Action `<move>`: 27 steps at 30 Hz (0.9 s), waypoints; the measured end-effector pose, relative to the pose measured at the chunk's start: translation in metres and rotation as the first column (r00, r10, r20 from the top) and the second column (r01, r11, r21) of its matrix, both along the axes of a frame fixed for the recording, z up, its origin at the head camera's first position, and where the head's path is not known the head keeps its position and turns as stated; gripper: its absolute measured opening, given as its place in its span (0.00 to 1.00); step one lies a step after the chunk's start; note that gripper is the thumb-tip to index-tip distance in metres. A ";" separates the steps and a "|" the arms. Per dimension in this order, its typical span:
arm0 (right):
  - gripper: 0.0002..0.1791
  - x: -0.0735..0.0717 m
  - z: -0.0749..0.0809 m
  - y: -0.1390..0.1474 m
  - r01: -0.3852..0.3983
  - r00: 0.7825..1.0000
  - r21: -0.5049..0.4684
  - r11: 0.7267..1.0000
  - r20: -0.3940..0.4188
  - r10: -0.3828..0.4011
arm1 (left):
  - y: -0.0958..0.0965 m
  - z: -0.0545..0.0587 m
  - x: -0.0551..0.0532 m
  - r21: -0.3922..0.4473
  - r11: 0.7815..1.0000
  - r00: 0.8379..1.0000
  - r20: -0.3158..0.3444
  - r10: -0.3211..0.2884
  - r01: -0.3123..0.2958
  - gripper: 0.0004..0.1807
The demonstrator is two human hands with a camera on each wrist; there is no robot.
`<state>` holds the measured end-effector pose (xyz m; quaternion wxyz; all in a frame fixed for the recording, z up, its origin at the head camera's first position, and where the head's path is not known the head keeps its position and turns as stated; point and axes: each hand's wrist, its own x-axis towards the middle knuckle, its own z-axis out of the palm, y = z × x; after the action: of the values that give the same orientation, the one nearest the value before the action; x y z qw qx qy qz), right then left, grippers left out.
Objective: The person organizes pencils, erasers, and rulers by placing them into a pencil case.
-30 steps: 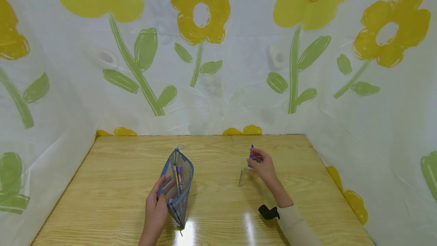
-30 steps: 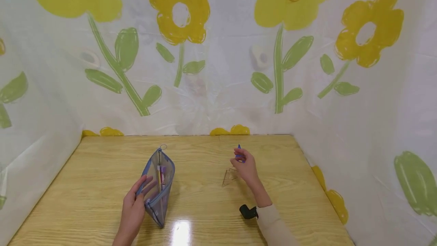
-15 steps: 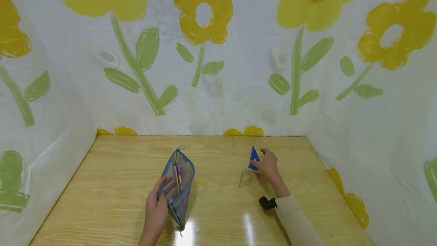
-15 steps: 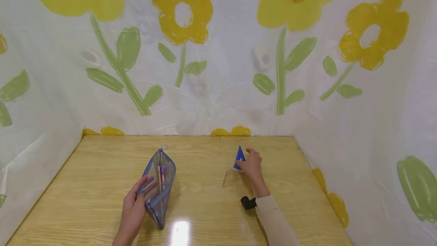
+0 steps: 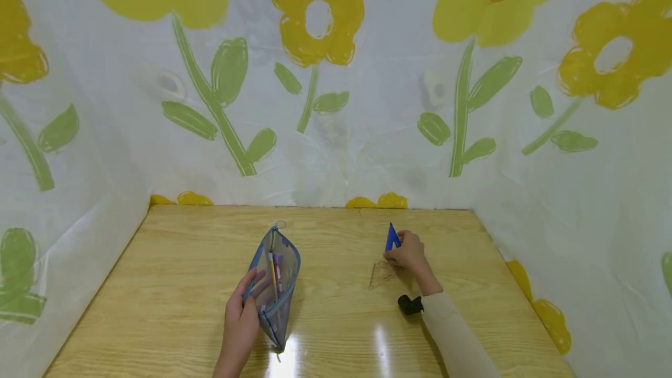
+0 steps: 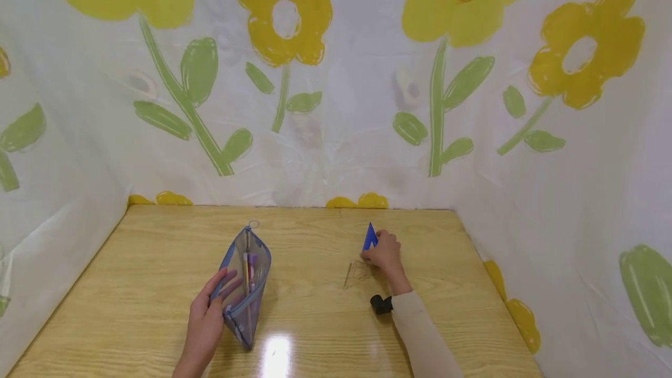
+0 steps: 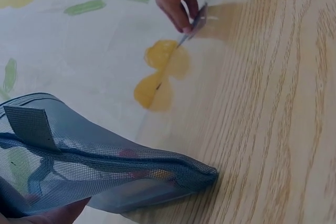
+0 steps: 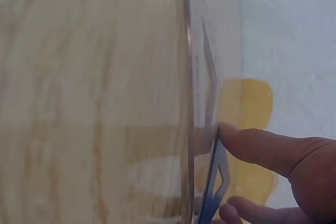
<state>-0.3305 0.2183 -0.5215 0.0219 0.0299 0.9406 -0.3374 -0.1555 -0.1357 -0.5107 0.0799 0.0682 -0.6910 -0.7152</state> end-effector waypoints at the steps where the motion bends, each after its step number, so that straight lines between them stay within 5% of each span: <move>1: 0.41 0.000 0.000 0.000 -0.001 1.000 -0.021 1.000 0.004 0.001 | 0.000 0.000 0.000 -0.003 1.000 1.000 -0.002 0.000 0.000 0.30; 7: 0.41 -0.001 0.005 0.002 0.007 0.999 -0.085 0.996 0.040 -0.003 | 0.002 0.001 -0.001 -0.010 1.000 1.000 0.007 0.010 -0.010 0.31; 27: 0.43 -0.008 0.005 0.001 -0.014 0.995 0.048 0.999 0.104 0.009 | 0.002 -0.001 -0.002 -0.026 1.000 1.000 0.027 0.012 -0.011 0.31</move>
<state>-0.3388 0.2195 -0.5168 0.0719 0.0425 0.9463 -0.3122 -0.1571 -0.1336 -0.5119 0.0755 0.0807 -0.7006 -0.7049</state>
